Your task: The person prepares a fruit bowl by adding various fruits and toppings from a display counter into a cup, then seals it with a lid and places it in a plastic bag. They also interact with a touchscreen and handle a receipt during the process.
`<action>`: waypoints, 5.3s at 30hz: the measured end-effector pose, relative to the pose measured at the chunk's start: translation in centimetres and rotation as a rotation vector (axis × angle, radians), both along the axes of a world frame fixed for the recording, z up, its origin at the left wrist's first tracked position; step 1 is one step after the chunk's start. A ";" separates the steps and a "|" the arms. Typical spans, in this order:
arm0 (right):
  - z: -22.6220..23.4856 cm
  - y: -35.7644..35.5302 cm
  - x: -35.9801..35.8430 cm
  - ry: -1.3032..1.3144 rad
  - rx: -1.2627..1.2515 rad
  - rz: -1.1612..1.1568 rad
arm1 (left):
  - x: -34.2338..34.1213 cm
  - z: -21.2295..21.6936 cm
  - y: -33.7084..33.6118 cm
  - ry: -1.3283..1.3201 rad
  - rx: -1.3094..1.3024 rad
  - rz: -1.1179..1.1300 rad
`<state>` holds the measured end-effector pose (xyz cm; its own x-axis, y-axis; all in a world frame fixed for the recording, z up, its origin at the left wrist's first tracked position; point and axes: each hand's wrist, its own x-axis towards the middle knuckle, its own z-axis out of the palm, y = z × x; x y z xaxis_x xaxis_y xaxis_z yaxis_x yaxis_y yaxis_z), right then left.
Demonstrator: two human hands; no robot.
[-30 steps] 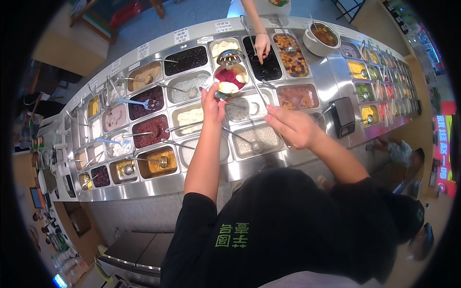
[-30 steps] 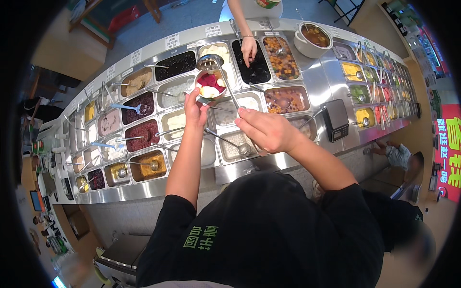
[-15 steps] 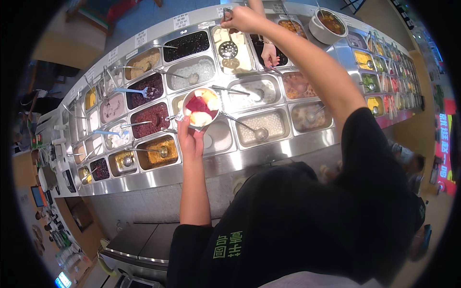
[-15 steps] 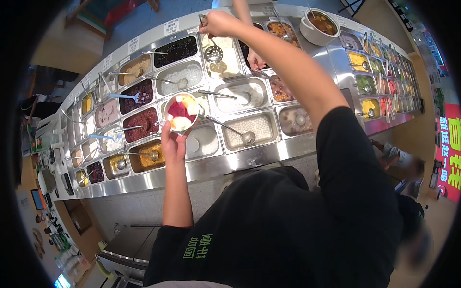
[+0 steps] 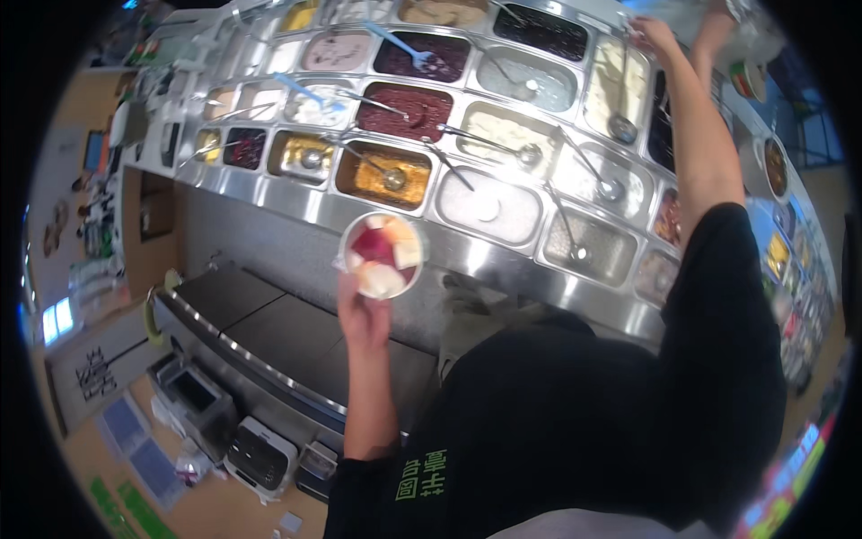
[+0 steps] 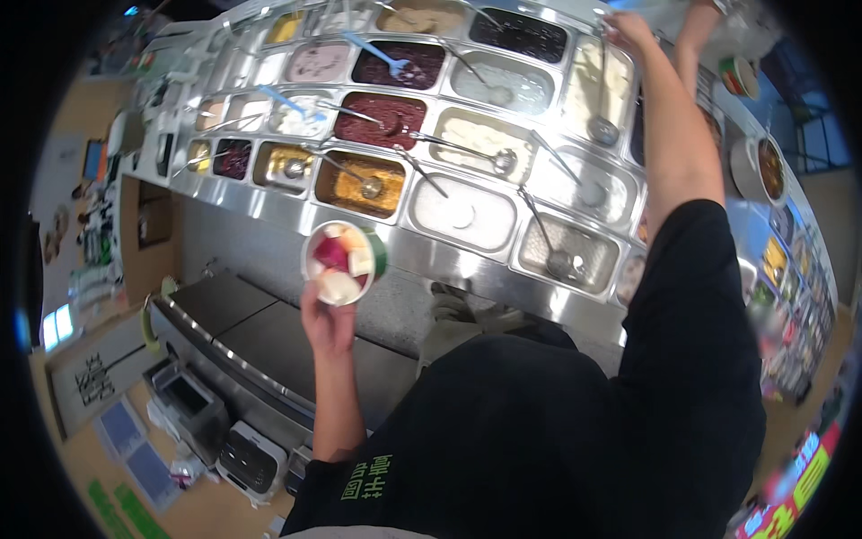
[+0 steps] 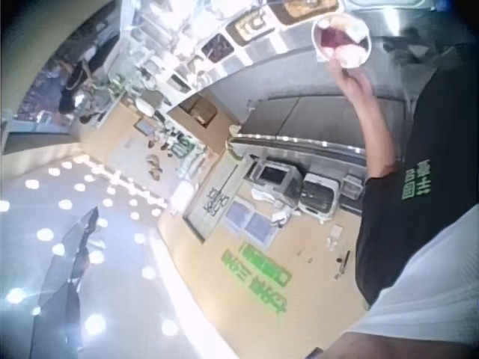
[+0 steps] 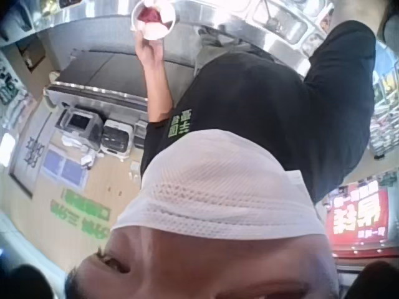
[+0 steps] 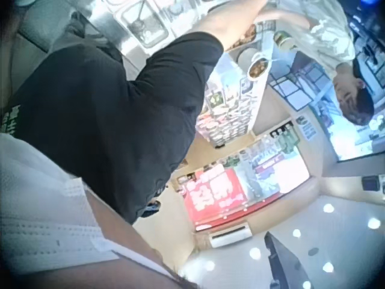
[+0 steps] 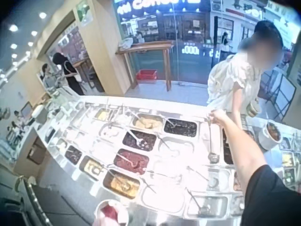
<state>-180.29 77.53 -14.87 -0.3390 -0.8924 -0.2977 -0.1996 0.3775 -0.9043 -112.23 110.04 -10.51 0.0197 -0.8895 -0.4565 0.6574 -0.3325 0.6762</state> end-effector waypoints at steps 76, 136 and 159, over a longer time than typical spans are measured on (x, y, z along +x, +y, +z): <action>5.2 -48.9 155.6 -0.698 0.102 -0.443 | 107.1 -4.8 -99.5 -0.314 -0.236 -0.656; 17.3 -120.3 264.7 0.230 -0.922 1.072 | 202.6 -12.1 -109.5 -1.261 0.791 -0.512; 11.6 -120.8 260.9 0.518 -1.136 0.692 | 205.4 -14.6 -108.2 -1.201 0.746 -0.665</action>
